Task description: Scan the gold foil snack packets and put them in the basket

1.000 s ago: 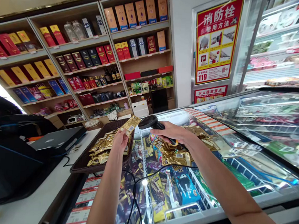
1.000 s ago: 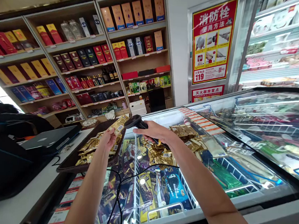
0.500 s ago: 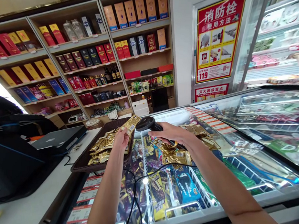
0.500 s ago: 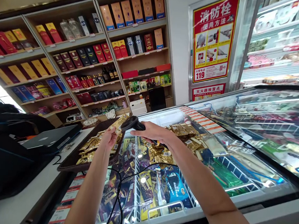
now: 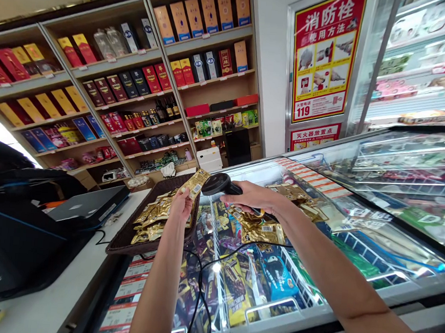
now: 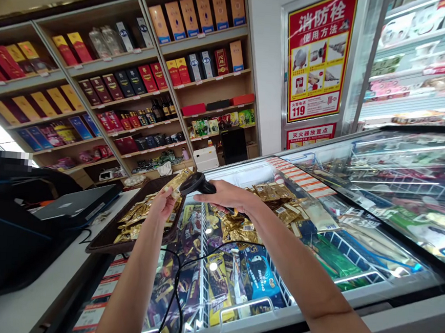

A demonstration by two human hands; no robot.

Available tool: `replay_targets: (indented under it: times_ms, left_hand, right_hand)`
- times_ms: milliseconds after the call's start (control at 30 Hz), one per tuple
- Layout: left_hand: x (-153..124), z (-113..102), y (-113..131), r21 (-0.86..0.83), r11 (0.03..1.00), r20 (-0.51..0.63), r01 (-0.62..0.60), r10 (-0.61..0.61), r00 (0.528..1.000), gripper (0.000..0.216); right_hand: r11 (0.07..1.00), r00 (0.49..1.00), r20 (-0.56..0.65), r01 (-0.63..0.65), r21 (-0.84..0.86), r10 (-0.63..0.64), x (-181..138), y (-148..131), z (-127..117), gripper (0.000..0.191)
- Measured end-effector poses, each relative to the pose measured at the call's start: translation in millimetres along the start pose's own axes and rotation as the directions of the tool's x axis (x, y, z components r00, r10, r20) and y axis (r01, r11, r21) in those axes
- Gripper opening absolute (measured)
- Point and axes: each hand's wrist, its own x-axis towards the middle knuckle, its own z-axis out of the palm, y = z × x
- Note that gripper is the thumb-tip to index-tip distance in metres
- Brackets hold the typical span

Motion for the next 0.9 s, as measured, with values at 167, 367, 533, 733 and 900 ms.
replay_targets:
  times_ms: [167,367,533,733,900]
  left_hand:
    - [-2.2,3.1,0.0,0.012,1.000,-0.024,-0.011,0.011,1.000,0.020]
    - [4.9,-6.4,7.8,0.094,0.994,-0.134,-0.048,0.060,0.989,0.019]
    - [16.9,-24.6,23.9,0.251,0.965,-0.303,-0.071,0.148,0.941,0.017]
    - [9.5,-23.4,21.9,0.564,0.810,-0.337,-0.161,0.404,0.850,0.052]
    - [-0.4,17.9,-17.4,0.850,0.346,0.238,-0.396,0.418,0.877,0.041]
  right_hand:
    - [1.000,1.000,0.000,-0.016,0.000,0.016,-0.2,-1.0,0.7,0.045]
    - [0.998,0.999,-0.004,-0.053,-0.039,0.052,-10.1,-7.6,-7.2,0.044]
    - [0.920,0.978,-0.114,-0.203,-0.335,0.174,-28.8,-4.3,-40.1,0.048]
    - [0.685,0.903,-0.194,-0.418,-0.597,0.382,-50.7,-9.0,-72.2,0.054]
    - [0.660,0.887,-0.252,-0.457,-0.596,0.386,-58.4,-12.5,-80.2,0.056]
